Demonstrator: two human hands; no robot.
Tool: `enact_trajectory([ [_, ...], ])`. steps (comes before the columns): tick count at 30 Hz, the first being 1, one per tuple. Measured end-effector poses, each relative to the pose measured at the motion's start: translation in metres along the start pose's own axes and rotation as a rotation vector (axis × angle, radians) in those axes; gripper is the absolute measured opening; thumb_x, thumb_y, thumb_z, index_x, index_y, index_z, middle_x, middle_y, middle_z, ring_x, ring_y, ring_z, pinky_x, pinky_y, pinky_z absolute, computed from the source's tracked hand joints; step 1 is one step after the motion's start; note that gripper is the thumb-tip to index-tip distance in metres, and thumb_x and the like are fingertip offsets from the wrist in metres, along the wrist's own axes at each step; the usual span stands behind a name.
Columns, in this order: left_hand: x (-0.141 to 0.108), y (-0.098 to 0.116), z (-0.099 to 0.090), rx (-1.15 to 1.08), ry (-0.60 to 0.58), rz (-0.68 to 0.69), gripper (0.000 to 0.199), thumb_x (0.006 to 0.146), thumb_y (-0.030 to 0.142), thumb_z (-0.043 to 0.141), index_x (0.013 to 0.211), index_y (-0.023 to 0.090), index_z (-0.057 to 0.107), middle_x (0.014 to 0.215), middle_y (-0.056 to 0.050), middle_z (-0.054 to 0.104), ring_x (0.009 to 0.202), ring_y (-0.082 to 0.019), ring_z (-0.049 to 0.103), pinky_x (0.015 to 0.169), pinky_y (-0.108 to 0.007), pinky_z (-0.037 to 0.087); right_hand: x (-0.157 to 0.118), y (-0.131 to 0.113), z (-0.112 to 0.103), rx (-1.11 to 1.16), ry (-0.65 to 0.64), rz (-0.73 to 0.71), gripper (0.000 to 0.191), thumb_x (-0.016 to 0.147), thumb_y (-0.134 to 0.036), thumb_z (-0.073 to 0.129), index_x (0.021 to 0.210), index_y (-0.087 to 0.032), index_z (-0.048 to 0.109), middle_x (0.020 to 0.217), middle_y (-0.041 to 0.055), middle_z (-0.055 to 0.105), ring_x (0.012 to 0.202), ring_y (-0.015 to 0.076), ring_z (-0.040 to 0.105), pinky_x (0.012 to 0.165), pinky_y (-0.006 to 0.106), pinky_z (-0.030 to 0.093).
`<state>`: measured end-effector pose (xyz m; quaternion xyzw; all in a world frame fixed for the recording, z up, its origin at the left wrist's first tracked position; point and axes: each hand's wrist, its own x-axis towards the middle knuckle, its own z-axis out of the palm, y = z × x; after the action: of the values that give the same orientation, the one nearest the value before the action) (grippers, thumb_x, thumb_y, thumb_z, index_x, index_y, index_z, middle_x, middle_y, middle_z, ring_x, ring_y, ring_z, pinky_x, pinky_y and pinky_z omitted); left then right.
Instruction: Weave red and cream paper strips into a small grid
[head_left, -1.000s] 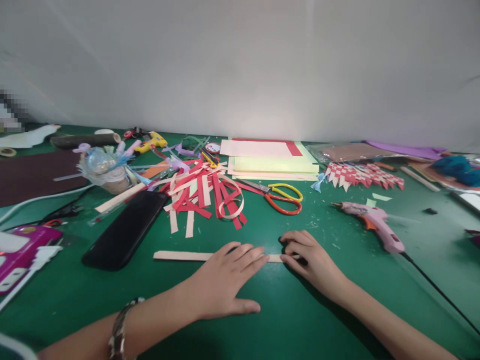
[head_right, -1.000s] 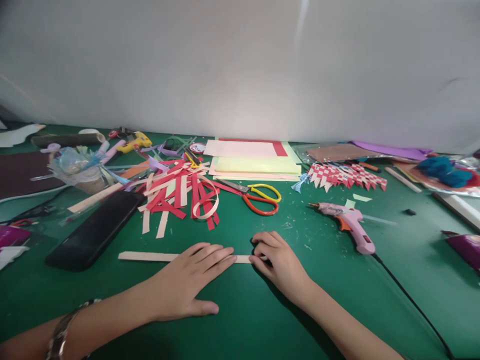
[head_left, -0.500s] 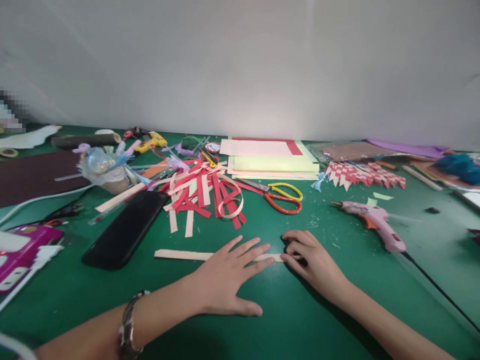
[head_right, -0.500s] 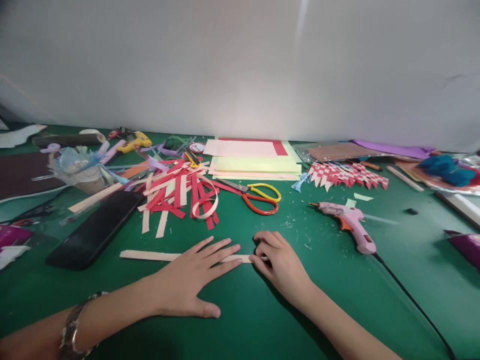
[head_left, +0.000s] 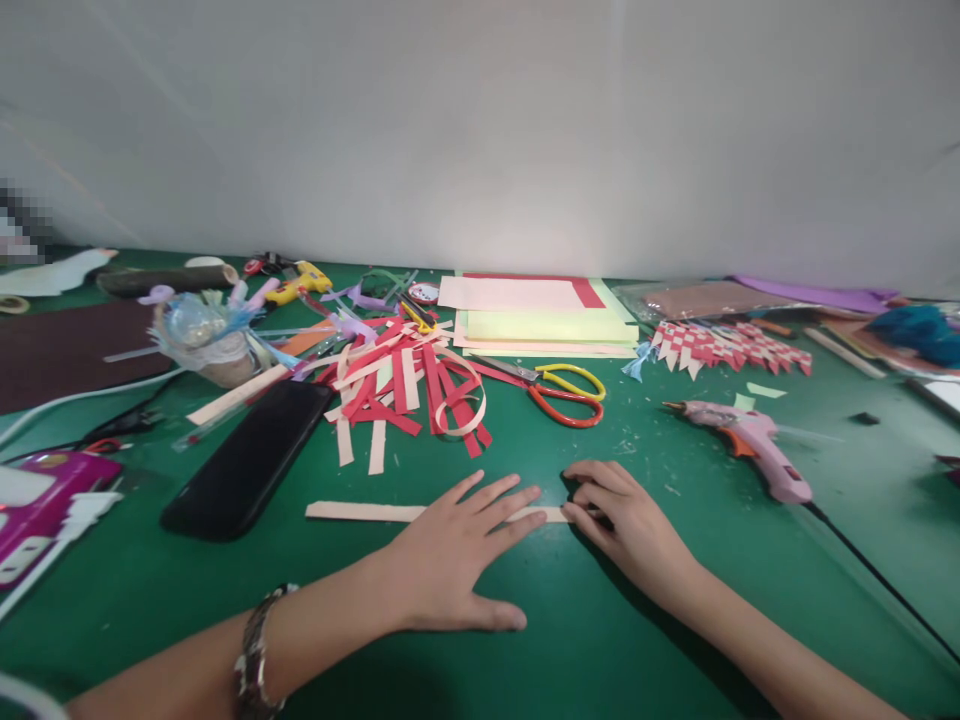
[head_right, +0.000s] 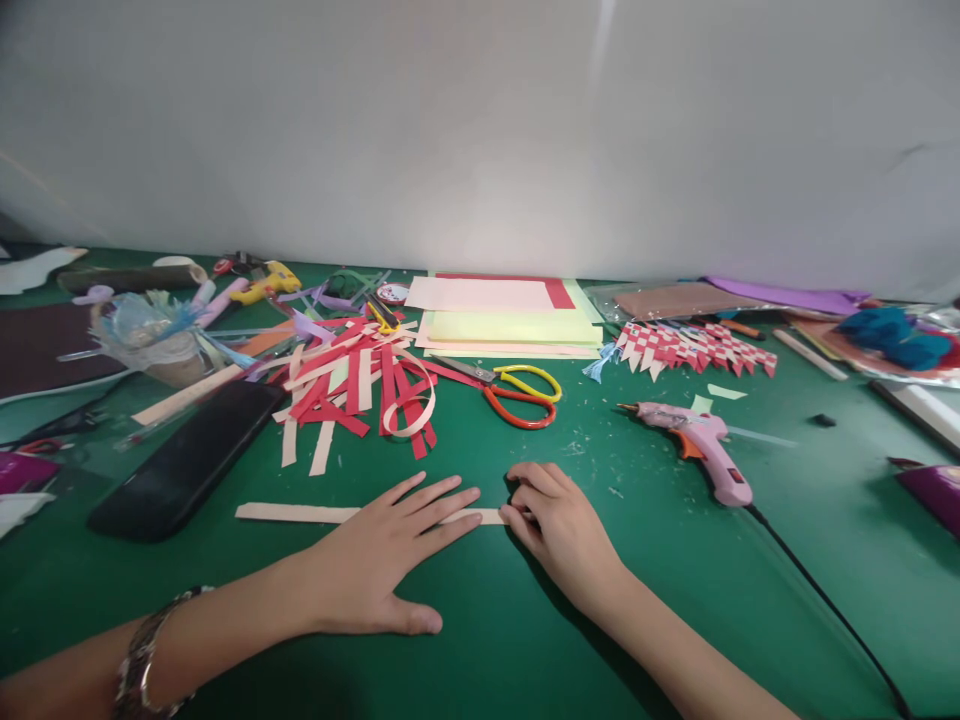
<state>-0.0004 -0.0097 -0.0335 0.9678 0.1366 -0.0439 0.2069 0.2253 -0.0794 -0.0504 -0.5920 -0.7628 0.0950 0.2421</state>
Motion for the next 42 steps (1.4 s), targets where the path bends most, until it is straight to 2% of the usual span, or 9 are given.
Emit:
enact_trajectory([
  [8, 0.0, 0.001, -0.004, -0.038, -0.02, -0.002, 0.076, 0.08, 0.068, 0.03, 0.142, 0.027, 0.013, 0.149, -0.002, 0.009, 0.135, -0.029, 0.012, 0.108, -0.049, 0.008, 0.0, 0.001, 0.0, -0.017, 0.008, -0.007, 0.02, 0.084, -0.02, 0.049, 0.064, -0.019, 0.052, 0.095, 0.006, 0.059, 0.079, 0.017, 0.054, 0.068, 0.031, 0.047],
  [13, -0.007, -0.002, -0.005, -0.035, -0.038, -0.002, 0.075, 0.081, 0.068, 0.026, 0.142, 0.029, 0.009, 0.149, 0.0, 0.008, 0.135, -0.026, 0.012, 0.108, -0.046, 0.006, -0.001, 0.001, 0.002, 0.0, 0.019, 0.014, 0.018, 0.082, -0.018, 0.052, 0.064, -0.019, 0.051, 0.096, 0.0053, 0.06, 0.079, 0.0173, 0.054, 0.068, 0.031, 0.047],
  [19, -0.019, -0.005, -0.005, 0.01, -0.018, -0.02, 0.075, 0.081, 0.067, 0.026, 0.142, 0.028, 0.006, 0.148, 0.0, 0.012, 0.135, -0.025, 0.015, 0.109, -0.043, 0.005, -0.002, 0.002, 0.002, 0.016, 0.021, 0.024, 0.019, 0.082, -0.02, 0.052, 0.063, -0.02, 0.049, 0.096, 0.0062, 0.06, 0.082, 0.0178, 0.055, 0.068, 0.031, 0.047],
  [28, -0.02, -0.005, -0.006, -0.023, -0.014, -0.02, 0.074, 0.081, 0.067, 0.028, 0.142, 0.029, 0.007, 0.148, -0.001, 0.012, 0.135, -0.026, 0.015, 0.109, -0.045, 0.005, -0.005, 0.0, 0.002, -0.019, 0.047, 0.051, 0.016, 0.083, -0.022, 0.051, 0.067, -0.02, 0.048, 0.099, 0.0079, 0.06, 0.085, 0.0199, 0.055, 0.07, 0.035, 0.048],
  [31, -0.02, -0.005, -0.006, -0.032, -0.011, -0.025, 0.074, 0.082, 0.066, 0.029, 0.142, 0.029, 0.008, 0.148, -0.001, 0.014, 0.135, -0.026, 0.017, 0.109, -0.045, 0.006, -0.008, 0.002, -0.001, -0.009, 0.056, 0.074, 0.014, 0.083, -0.022, 0.051, 0.07, -0.021, 0.049, 0.099, 0.0078, 0.06, 0.087, 0.0207, 0.056, 0.071, 0.035, 0.048],
  [38, -0.021, -0.006, -0.005, -0.025, 0.018, -0.015, 0.073, 0.083, 0.064, 0.031, 0.142, 0.029, 0.008, 0.147, -0.002, 0.018, 0.134, -0.026, 0.019, 0.109, -0.044, 0.008, -0.026, 0.025, -0.012, -0.09, 0.11, 0.112, 0.009, 0.085, -0.02, 0.045, 0.078, -0.022, 0.051, 0.097, 0.0072, 0.058, 0.087, 0.021, 0.056, 0.076, 0.038, 0.046],
  [42, -0.021, -0.004, -0.009, -0.013, 0.001, -0.023, 0.069, 0.084, 0.062, 0.029, 0.142, 0.03, 0.01, 0.148, 0.0, 0.016, 0.134, -0.025, 0.019, 0.109, -0.044, 0.009, -0.026, 0.018, -0.017, -0.064, 0.144, 0.066, 0.012, 0.086, -0.016, 0.041, 0.092, -0.022, 0.049, 0.097, 0.008, 0.058, 0.09, 0.0208, 0.056, 0.079, 0.038, 0.046],
])
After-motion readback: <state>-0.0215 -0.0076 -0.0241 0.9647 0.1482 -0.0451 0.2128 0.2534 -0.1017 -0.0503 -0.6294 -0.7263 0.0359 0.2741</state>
